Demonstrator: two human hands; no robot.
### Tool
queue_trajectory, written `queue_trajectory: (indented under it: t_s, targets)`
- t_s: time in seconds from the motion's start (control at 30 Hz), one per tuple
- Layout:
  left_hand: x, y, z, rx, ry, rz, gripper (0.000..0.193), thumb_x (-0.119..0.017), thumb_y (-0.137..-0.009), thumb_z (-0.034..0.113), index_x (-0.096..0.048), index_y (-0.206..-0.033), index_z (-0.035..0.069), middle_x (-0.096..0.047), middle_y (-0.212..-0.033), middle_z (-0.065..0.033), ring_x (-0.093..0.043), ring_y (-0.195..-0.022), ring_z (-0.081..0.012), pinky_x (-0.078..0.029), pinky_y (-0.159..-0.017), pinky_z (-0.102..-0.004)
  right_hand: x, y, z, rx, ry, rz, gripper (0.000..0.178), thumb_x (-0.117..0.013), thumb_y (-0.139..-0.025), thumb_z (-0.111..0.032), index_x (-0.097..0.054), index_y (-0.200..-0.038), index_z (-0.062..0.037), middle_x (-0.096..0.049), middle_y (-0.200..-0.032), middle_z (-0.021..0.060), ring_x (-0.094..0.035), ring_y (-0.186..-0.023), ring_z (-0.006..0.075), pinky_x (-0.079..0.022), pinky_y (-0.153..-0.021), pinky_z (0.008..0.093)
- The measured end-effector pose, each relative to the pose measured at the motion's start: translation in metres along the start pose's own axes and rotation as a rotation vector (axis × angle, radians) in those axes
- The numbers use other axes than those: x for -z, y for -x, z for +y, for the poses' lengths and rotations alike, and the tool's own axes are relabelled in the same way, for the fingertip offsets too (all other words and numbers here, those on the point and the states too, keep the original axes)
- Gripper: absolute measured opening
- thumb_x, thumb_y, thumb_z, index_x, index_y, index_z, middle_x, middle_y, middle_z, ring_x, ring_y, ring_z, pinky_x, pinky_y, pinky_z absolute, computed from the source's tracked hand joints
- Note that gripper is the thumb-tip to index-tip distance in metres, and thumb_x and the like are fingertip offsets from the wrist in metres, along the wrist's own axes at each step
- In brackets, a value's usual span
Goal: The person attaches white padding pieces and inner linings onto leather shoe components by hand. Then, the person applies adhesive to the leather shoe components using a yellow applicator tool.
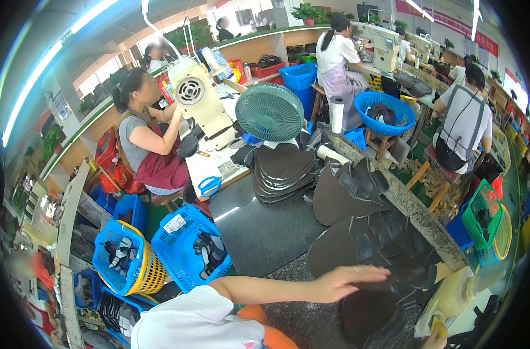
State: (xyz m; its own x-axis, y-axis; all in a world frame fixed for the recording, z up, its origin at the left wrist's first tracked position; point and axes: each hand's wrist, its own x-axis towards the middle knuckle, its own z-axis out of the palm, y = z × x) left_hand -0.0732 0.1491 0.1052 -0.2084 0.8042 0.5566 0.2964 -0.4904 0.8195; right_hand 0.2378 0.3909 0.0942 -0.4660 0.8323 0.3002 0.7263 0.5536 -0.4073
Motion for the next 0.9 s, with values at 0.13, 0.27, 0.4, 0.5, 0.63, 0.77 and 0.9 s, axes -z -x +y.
queue_trajectory:
  t_s: [0.13, 0.27, 0.4, 0.5, 0.63, 0.77, 0.9]
  targets:
    - [0.065, 0.017, 0.023, -0.198, -0.58, 0.204, 0.047, -0.056, -0.091, 0.02, -0.053, -0.135, 0.006, -0.046, -0.145, -0.0158, -0.038, -0.138, -0.0383, -0.024, -0.115, -0.0533, 0.018, 0.005, -0.015, -0.043, -0.018, 0.139, 0.025, -0.061, -0.095, -0.02, -0.072, -0.103, 0.0011, -0.072, -0.097, 0.0174, -0.069, -0.082, 0.0304, -0.054, -0.075, 0.0365]
    - [0.124, 0.047, -0.009, -0.045, -1.616, 0.105, 0.067, -0.074, -0.074, 0.033, -0.054, -0.134, 0.012, -0.037, -0.148, -0.0215, -0.033, -0.139, -0.0406, -0.021, -0.113, -0.0608, 0.023, 0.009, -0.016, -0.01, -0.013, 0.182, 0.024, -0.061, -0.095, -0.018, -0.071, -0.103, 0.0015, -0.072, -0.097, 0.0166, -0.069, -0.081, 0.0288, -0.054, -0.073, 0.036]
    - [0.035, 0.032, -0.001, 0.134, -0.964, -0.221, 0.089, -0.08, -0.062, 0.041, -0.046, -0.139, 0.012, -0.025, -0.153, -0.023, -0.019, -0.143, -0.0453, -0.019, -0.112, -0.0625, 0.016, 0.022, 0.005, -0.032, -0.014, 0.147, 0.022, -0.063, -0.093, -0.016, -0.071, -0.102, 0.0032, -0.071, -0.096, 0.0181, -0.069, -0.082, 0.0287, -0.054, -0.074, 0.036]
    - [-0.049, 0.028, -0.012, -0.225, -0.514, -0.527, 0.086, -0.082, -0.059, 0.043, -0.051, -0.133, 0.011, -0.033, -0.147, -0.0223, -0.017, -0.143, -0.0473, -0.018, -0.113, -0.0637, 0.017, 0.034, 0.007, 0.004, 0.077, 0.193, 0.023, -0.063, -0.093, -0.015, -0.07, -0.103, 0.0038, -0.071, -0.093, 0.0189, -0.069, -0.082, 0.0289, -0.054, -0.073, 0.0362]
    - [-0.064, 0.019, -0.044, -0.31, -0.638, -0.61, 0.071, -0.082, -0.055, 0.043, -0.062, -0.118, 0.016, -0.049, -0.131, -0.0144, -0.032, -0.135, -0.0446, -0.026, -0.111, -0.0618, -0.011, 0.045, 0.075, -0.33, -0.441, 0.174, 0.042, -0.056, -0.098, -0.012, -0.048, -0.139, -0.0042, -0.064, -0.12, 0.0121, -0.064, -0.1, 0.0184, -0.054, -0.079, 0.0275]
    - [-0.051, -0.003, -0.033, -0.223, -0.695, -0.677, 0.066, -0.083, -0.059, 0.038, -0.062, -0.121, 0.026, -0.05, -0.131, -0.0066, -0.04, -0.129, -0.0377, -0.036, -0.103, -0.0567, 0.003, 0.03, 0.007, -0.486, -0.634, 0.232, 0.04, -0.056, -0.095, -0.008, -0.051, -0.135, -0.0048, -0.064, -0.104, 0.0105, -0.064, -0.086, 0.0134, -0.055, -0.065, 0.0251]
    - [-0.051, -0.003, -0.047, -0.143, -0.699, -0.719, 0.074, -0.084, -0.06, 0.037, -0.058, -0.128, 0.024, -0.047, -0.139, -0.0053, -0.036, -0.137, -0.0339, -0.031, -0.108, -0.0513, 0.015, 0.03, -0.026, -0.459, -1.132, -0.18, 0.034, -0.061, -0.091, -0.009, -0.058, -0.123, 0.002, -0.068, -0.093, 0.0099, -0.064, -0.061, 0.0136, -0.055, -0.054, 0.0254]
